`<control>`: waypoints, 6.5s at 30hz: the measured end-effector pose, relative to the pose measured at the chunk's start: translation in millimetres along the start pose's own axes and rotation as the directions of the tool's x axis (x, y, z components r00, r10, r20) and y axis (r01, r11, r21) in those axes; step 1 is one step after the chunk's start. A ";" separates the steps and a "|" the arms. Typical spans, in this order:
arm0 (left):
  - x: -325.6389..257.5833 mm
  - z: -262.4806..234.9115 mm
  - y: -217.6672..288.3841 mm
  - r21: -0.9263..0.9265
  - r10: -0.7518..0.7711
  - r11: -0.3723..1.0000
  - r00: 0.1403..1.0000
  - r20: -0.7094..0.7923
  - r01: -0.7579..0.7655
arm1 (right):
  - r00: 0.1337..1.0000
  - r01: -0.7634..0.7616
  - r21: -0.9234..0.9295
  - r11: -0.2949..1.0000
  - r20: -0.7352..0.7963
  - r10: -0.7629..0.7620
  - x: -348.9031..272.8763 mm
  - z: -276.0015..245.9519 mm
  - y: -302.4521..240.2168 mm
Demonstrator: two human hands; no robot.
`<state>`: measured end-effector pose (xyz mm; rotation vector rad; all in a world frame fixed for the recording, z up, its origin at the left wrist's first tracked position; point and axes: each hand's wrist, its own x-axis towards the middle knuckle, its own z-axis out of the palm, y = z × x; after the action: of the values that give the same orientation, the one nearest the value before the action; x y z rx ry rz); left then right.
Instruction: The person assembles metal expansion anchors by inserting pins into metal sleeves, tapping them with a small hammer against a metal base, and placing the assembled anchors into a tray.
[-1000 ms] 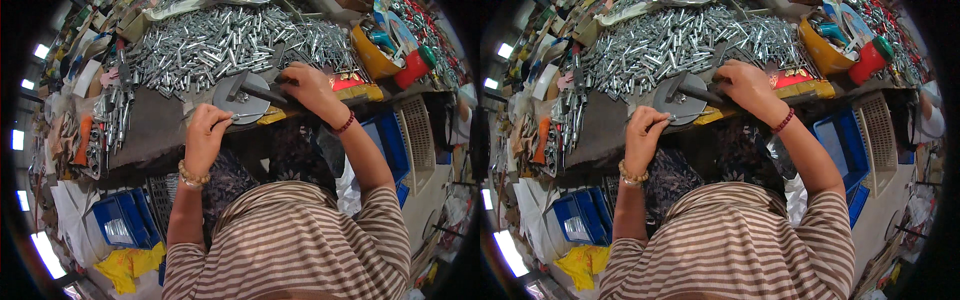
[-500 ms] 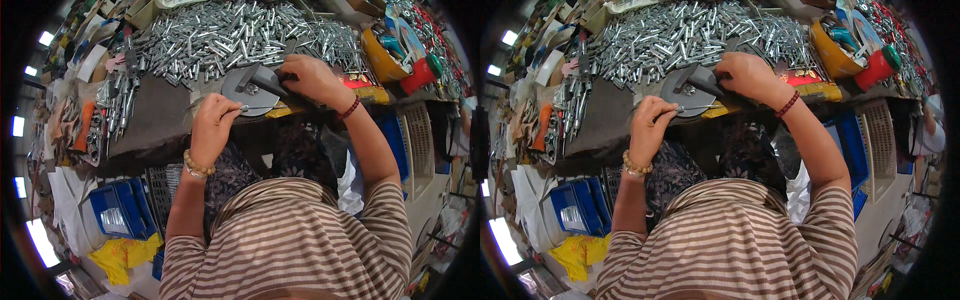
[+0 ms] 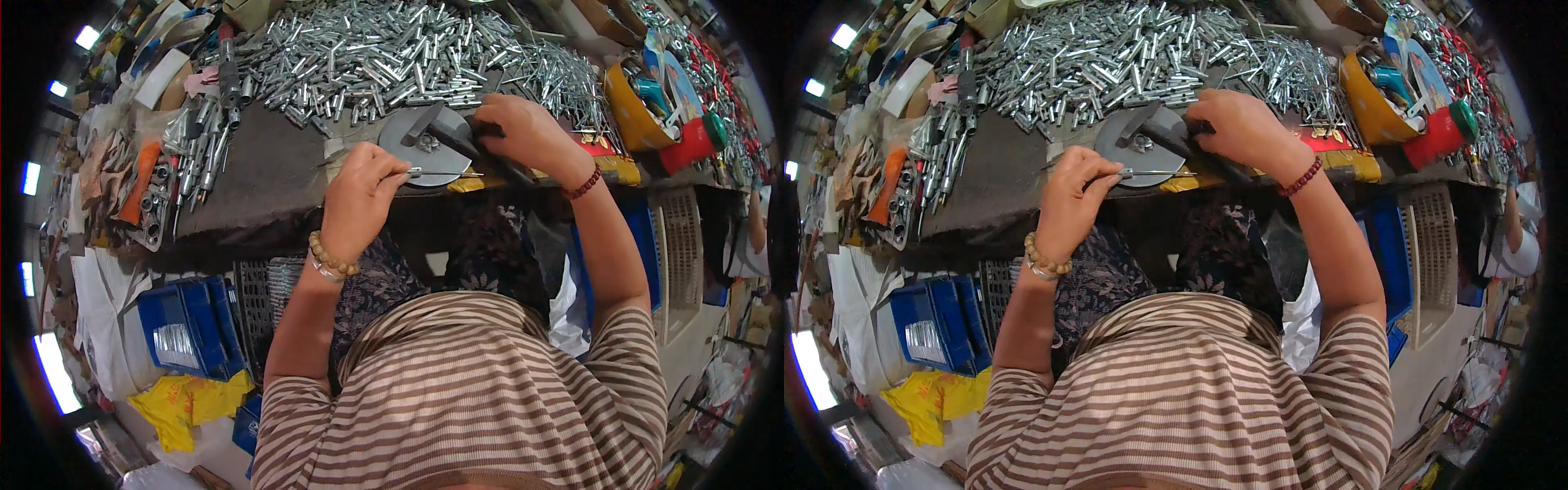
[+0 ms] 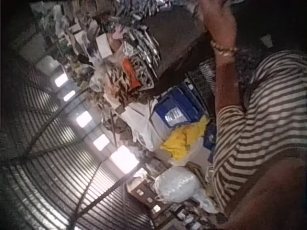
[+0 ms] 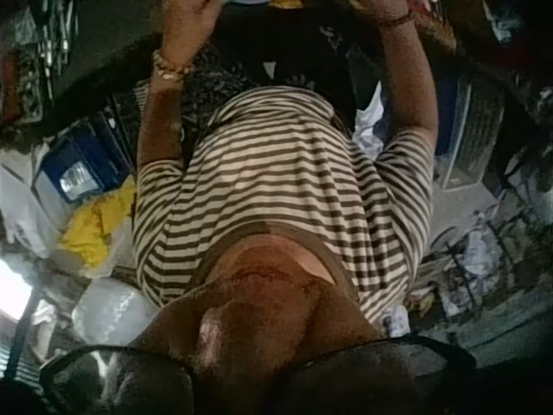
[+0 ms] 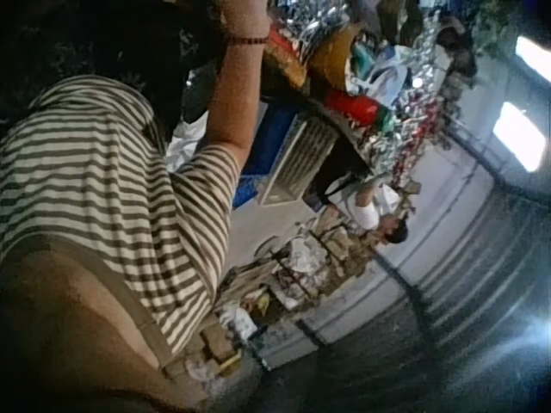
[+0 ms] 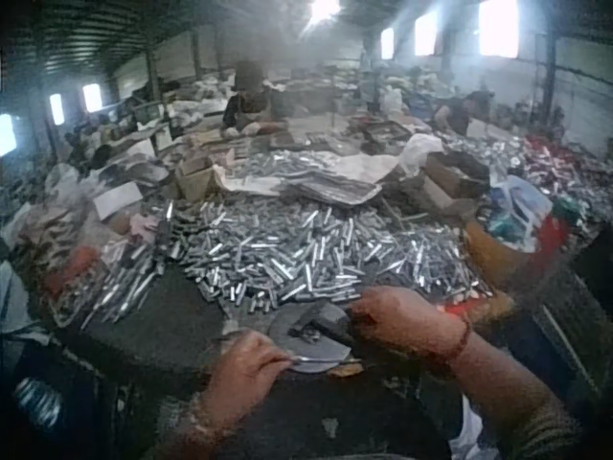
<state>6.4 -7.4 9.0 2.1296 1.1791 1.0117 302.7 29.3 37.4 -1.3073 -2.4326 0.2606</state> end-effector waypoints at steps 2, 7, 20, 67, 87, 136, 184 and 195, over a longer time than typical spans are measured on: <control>0.0 1.0 2.5 -0.035 -0.024 0.999 1.000 -0.002 0.023 | 1.000 -0.014 -0.009 1.000 -0.026 0.014 -3.3 -0.3 1.8; 1.1 0.8 2.5 -0.031 -0.028 0.999 1.000 0.011 0.028 | 0.997 0.008 0.020 1.000 -0.077 -0.006 -4.3 0.5 0.8; -0.1 0.0 -1.8 -0.025 -0.007 1.000 1.000 0.029 0.008 | 0.972 0.145 0.168 0.975 -0.207 -0.109 8.0 34.1 -69.3; 2.0 -0.2 -1.2 -0.084 -0.016 0.996 1.000 0.023 0.018 | 0.963 -0.189 -0.062 0.980 -0.205 0.173 -23.8 16.4 -53.0; 4.3 -0.9 -7.3 -0.102 -0.007 0.995 0.999 0.047 0.011 | 0.888 -0.073 -0.068 0.995 -0.459 0.034 -57.5 8.5 -105.2; -319.4 -51.8 -164.0 -0.672 -0.888 0.382 0.051 -0.457 0.634 | 0.821 -0.570 0.737 0.363 0.518 0.238 -70.9 102.8 -139.5; 51.7 -47.8 -60.4 0.507 -0.246 0.800 0.946 -0.211 0.321 | 0.917 -0.297 0.574 0.763 -0.052 0.396 -84.8 1.8 -98.4; 18.5 -27.7 -1.4 -0.156 -0.263 0.951 0.964 0.045 0.266 | 0.767 -0.554 -0.156 0.818 -0.478 0.428 -65.7 -0.1 49.0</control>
<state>-9.9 11.3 31.3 1.7970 1.2849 0.9241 373.3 1.7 6.3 -1.9050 -1.7629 -0.2474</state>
